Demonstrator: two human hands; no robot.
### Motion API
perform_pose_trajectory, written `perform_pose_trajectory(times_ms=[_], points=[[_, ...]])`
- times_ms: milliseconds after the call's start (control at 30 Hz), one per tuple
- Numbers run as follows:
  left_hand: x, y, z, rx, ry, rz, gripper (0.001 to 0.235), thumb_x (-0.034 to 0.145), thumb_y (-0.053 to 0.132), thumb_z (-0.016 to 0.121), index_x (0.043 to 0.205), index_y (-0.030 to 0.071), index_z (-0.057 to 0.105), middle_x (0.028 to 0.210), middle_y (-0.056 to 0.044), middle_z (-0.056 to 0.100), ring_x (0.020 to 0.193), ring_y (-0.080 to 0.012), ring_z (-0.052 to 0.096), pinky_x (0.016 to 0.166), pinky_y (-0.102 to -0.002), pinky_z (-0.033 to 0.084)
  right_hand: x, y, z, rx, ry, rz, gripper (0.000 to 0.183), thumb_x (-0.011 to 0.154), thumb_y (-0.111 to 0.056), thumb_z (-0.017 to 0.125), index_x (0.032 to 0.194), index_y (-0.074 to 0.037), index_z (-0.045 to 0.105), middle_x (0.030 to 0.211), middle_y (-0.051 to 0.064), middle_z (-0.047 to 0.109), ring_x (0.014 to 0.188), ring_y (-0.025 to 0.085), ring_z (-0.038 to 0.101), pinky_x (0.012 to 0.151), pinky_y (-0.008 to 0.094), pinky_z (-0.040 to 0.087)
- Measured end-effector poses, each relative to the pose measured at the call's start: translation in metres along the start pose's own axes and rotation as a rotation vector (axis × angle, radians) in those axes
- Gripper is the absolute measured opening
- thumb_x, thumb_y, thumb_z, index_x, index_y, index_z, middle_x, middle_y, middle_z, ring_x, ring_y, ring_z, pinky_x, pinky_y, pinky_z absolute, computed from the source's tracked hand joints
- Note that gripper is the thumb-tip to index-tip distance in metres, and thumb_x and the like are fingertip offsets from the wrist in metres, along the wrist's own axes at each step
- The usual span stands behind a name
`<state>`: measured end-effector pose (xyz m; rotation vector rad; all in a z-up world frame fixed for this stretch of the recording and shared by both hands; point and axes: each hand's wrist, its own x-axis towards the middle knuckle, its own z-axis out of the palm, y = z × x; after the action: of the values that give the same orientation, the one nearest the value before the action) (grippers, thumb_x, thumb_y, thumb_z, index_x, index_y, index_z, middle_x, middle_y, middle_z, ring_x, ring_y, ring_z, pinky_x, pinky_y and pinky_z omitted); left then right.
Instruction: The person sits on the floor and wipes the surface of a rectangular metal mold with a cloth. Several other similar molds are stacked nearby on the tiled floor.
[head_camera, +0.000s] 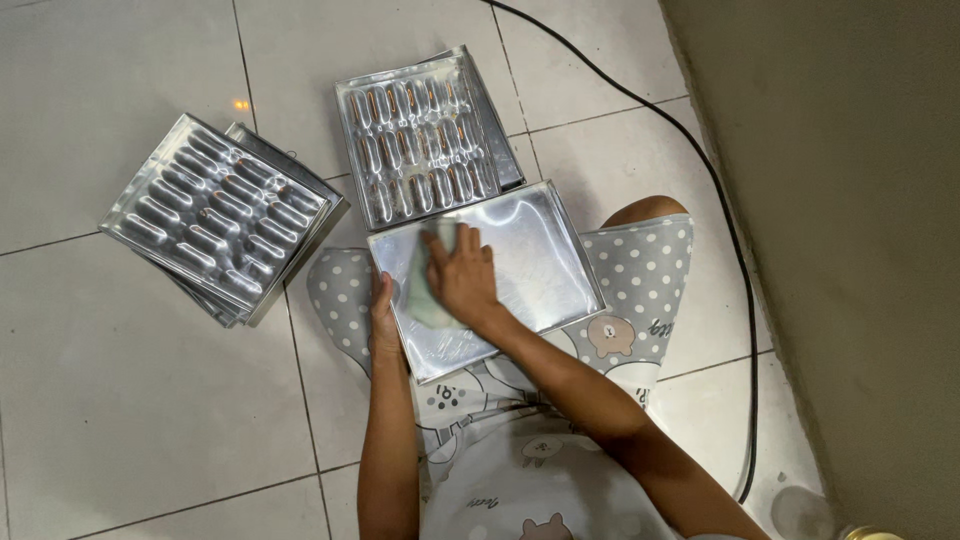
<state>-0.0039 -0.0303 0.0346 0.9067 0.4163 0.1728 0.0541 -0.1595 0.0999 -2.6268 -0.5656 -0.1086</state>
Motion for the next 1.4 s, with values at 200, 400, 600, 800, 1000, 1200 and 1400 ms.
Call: perform_pose_trajectory(times_ms=[200,400,600,800,1000,1200,1400], points=[[0.032,-0.022,-0.051,-0.029,-0.078,0.002,0.062,0.104,0.037,0.057,0.162,0.031,0.035,0.151,-0.005,0.059,0.129,-0.0216,0.062,0.117,-0.048,0.044,-0.014,-0.028,-0.015,0.013,-0.081,-0.124,0.060,0.094,-0.033,0.059,0.152,-0.034,0.044,0.125,0.017,0.049,0.110,0.037,0.052,0.081,0.052,0.052],[0.028,-0.022,-0.044,-0.046,-0.080,0.023,0.071,0.102,0.026,0.061,0.165,0.030,0.028,0.152,-0.009,0.057,0.130,-0.0262,0.061,0.117,-0.051,0.043,-0.018,0.075,-0.036,-0.066,0.022,0.193,0.066,0.092,-0.028,0.069,0.153,-0.027,0.043,0.124,0.019,0.054,0.112,0.039,0.055,0.084,0.055,0.053],[0.024,-0.006,-0.025,-0.036,-0.060,0.027,0.071,0.100,0.028,0.064,0.163,0.030,0.032,0.145,-0.006,0.061,0.125,-0.0211,0.062,0.114,-0.046,0.045,-0.018,0.125,-0.049,-0.261,0.116,0.298,0.063,0.092,-0.035,0.067,0.151,-0.029,0.045,0.120,0.014,0.052,0.110,0.035,0.053,0.082,0.053,0.053],[0.030,-0.020,-0.038,0.022,-0.051,0.051,0.063,0.105,0.042,0.055,0.163,0.034,0.031,0.153,-0.001,0.056,0.131,-0.0197,0.059,0.118,-0.046,0.041,-0.008,0.032,-0.017,-0.044,-0.024,0.130,0.057,0.093,-0.035,0.064,0.147,-0.033,0.047,0.126,0.015,0.054,0.115,0.036,0.056,0.087,0.054,0.053],[0.047,-0.057,-0.094,0.051,-0.007,0.015,0.055,0.109,0.050,0.050,0.160,0.035,0.039,0.148,0.005,0.058,0.126,-0.0110,0.056,0.120,-0.042,0.038,-0.034,-0.029,-0.001,0.003,-0.071,-0.176,0.062,0.093,-0.040,0.063,0.152,-0.035,0.043,0.134,0.012,0.050,0.115,0.033,0.051,0.088,0.050,0.050],[0.019,-0.018,-0.031,0.044,-0.013,0.040,0.060,0.104,0.033,0.060,0.160,0.031,0.039,0.148,-0.003,0.060,0.130,-0.0199,0.061,0.118,-0.045,0.041,-0.024,0.057,-0.041,0.043,-0.076,0.128,0.087,0.089,-0.035,0.073,0.164,-0.021,0.031,0.135,0.015,0.055,0.115,0.036,0.053,0.091,0.057,0.051],[0.026,-0.014,-0.031,-0.010,-0.060,0.016,0.061,0.099,0.025,0.065,0.156,0.031,0.044,0.140,-0.004,0.066,0.119,-0.0185,0.066,0.109,-0.044,0.050,-0.009,0.130,-0.058,-0.032,0.148,0.276,0.088,0.087,-0.030,0.079,0.161,-0.010,0.037,0.126,0.016,0.057,0.111,0.038,0.051,0.086,0.056,0.050]])
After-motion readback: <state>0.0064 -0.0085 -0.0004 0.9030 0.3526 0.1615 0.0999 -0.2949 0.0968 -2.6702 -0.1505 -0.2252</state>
